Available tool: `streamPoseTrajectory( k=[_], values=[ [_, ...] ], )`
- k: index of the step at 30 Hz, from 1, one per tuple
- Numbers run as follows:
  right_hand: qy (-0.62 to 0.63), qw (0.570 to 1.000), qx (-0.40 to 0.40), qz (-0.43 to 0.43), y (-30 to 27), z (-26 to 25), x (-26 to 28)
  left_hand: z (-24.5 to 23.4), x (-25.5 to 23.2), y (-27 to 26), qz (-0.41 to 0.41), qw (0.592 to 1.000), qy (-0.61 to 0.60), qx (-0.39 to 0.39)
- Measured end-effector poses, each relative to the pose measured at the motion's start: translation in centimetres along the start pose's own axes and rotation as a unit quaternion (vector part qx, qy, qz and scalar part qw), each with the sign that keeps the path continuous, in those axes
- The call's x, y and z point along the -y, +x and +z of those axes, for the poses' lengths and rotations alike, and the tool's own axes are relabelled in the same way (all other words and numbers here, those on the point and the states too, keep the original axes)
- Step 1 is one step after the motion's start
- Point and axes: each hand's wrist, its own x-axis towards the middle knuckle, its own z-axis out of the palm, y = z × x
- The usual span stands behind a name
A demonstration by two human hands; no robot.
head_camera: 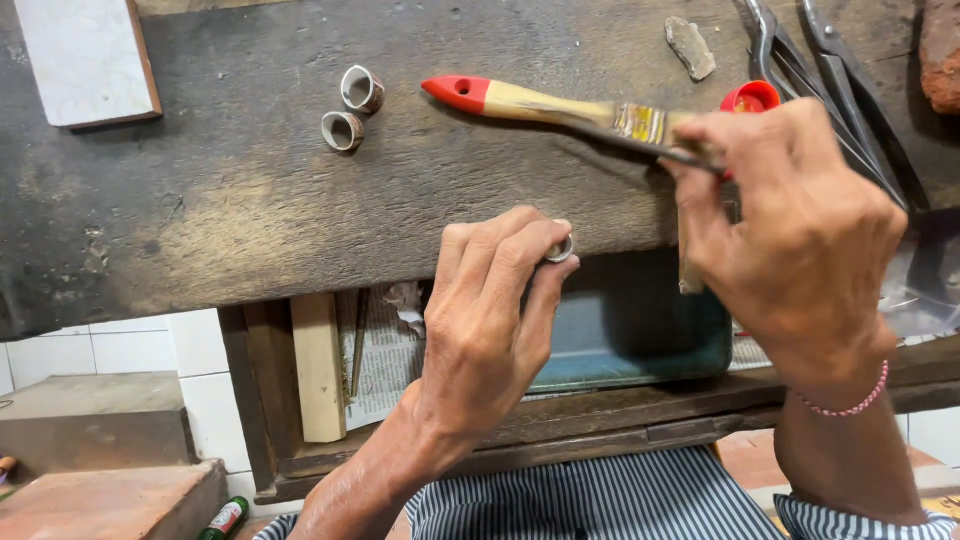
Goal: Filing and brushing a metal ring on a jewelry workbench to smooth its surfaces
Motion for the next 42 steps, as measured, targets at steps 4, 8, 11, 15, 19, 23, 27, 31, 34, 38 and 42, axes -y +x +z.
streamPoseTrajectory(
  k=[4, 8, 11, 15, 19, 23, 27, 31, 34, 38, 42],
  values=[
    [0.107, 0.994, -0.018, -0.017, -0.5, -1.1, -0.8, -0.2, 0.2, 0.2, 0.003, 1.000, 0.006, 0.010],
    [0.238, 0.970, 0.019, 0.048, -2.6, -3.5, 0.5, -1.0, 0.8, 0.5, 0.003, 0.999, -0.010, 0.043],
    [0.292, 0.947, 0.035, 0.132, -5.6, -3.9, 2.4, -1.7, 1.3, 0.6, 0.007, 0.997, -0.033, 0.072],
    [0.289, 0.951, 0.010, 0.112, -8.6, -2.8, 3.7, -3.4, 1.8, 1.7, 0.010, 0.984, -0.080, 0.156],
    [0.316, 0.947, 0.019, 0.055, -7.8, -2.6, 4.5, -4.2, 1.6, 3.6, 0.047, 0.977, -0.059, 0.200],
    [0.202, 0.974, 0.088, 0.056, -7.7, -2.4, 5.3, -4.8, 2.1, 4.9, 0.077, 0.966, -0.056, 0.238],
    [0.202, 0.972, 0.095, 0.068, -7.6, -1.9, 5.5, -4.0, 3.9, 4.5, 0.065, 0.970, -0.082, 0.220],
    [0.248, 0.961, 0.085, 0.090, -7.3, -2.2, 5.6, -3.9, 4.2, 4.1, 0.044, 0.976, -0.094, 0.191],
    [0.378, 0.916, 0.049, 0.125, -6.7, -2.8, 6.2, -3.7, 4.4, 3.8, 0.068, 0.979, -0.087, 0.170],
    [0.374, 0.919, 0.087, 0.088, -6.2, -2.8, 6.2, -3.5, 4.5, 3.6, 0.089, 0.979, -0.060, 0.175],
    [0.314, 0.943, 0.100, 0.048, -5.8, -2.2, 6.3, -3.5, 4.5, 3.6, 0.130, 0.978, -0.022, 0.163]
  ],
)
